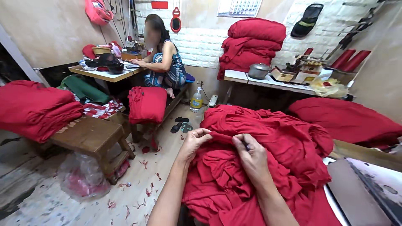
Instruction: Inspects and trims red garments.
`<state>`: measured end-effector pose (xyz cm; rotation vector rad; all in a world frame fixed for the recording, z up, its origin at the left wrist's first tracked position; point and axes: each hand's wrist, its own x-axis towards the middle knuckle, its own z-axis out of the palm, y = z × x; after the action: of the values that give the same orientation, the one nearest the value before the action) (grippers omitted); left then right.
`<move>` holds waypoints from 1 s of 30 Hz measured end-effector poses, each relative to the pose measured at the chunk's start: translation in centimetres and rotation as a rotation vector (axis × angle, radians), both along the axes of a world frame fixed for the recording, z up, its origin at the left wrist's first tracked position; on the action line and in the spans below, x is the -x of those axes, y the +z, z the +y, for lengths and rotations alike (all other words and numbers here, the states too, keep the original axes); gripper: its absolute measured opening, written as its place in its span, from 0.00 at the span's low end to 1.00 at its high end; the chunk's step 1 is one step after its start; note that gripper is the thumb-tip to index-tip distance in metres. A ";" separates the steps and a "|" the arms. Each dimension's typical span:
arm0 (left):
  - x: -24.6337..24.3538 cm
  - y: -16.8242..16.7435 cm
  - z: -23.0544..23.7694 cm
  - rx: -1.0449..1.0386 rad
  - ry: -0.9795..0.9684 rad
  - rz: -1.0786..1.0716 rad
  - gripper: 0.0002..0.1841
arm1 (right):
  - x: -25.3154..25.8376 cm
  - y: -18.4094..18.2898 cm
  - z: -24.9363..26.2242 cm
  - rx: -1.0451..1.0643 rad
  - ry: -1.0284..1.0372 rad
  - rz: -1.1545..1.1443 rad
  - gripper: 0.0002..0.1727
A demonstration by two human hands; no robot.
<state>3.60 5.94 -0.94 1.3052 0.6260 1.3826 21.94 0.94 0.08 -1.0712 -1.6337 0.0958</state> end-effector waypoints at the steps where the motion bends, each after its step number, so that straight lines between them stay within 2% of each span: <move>1: -0.1 -0.3 0.0 -0.003 -0.026 0.013 0.09 | -0.1 0.1 0.2 0.040 0.012 0.105 0.14; 3: -0.6 -0.4 -0.1 0.049 -0.065 -0.024 0.15 | -0.1 0.4 0.3 0.098 0.025 0.235 0.16; 7: -1.1 -0.3 -0.3 0.066 -0.022 -0.036 0.19 | 0.0 0.3 0.5 0.096 -0.014 0.205 0.17; 11: -0.3 -1.0 -0.3 -0.155 -0.062 0.102 0.05 | 0.0 0.2 0.6 0.095 -0.032 0.158 0.18; 14: 0.2 -0.8 -0.7 -0.255 0.094 0.319 0.09 | 0.0 0.0 0.6 0.071 -0.100 0.043 0.17; 16: 0.2 -0.3 -1.4 -0.245 0.151 0.354 0.11 | -0.1 -0.3 0.4 0.011 -0.146 -0.044 0.10; 19: -0.1 0.4 -2.0 -0.144 0.142 0.267 0.09 | 0.4 -0.5 0.0 -0.219 -0.206 -0.165 0.11; 21: -0.4 0.2 -2.1 -0.142 0.176 0.279 0.09 | 0.8 -0.2 -0.2 -0.383 -0.148 -0.191 0.08; 22: -0.5 0.2 -2.1 -0.150 0.183 0.281 0.09 | 1.0 -0.1 -0.3 -0.401 -0.092 -0.193 0.09; 24: -0.8 0.5 -2.3 -0.116 0.128 0.219 0.08 | 1.0 -0.5 -0.2 -0.307 -0.030 -0.201 0.11; 27: -0.7 0.8 -2.5 -0.026 -0.033 0.087 0.07 | 0.8 -0.5 0.0 -0.066 -0.041 -0.143 0.12; 30: -0.3 0.8 -2.7 0.006 -0.114 0.044 0.07 | 0.6 -0.4 0.1 -0.008 -0.002 -0.074 0.11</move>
<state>3.93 3.24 -0.11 1.3486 0.5764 1.2614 21.36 1.03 -0.29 -1.0816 -1.6980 0.0481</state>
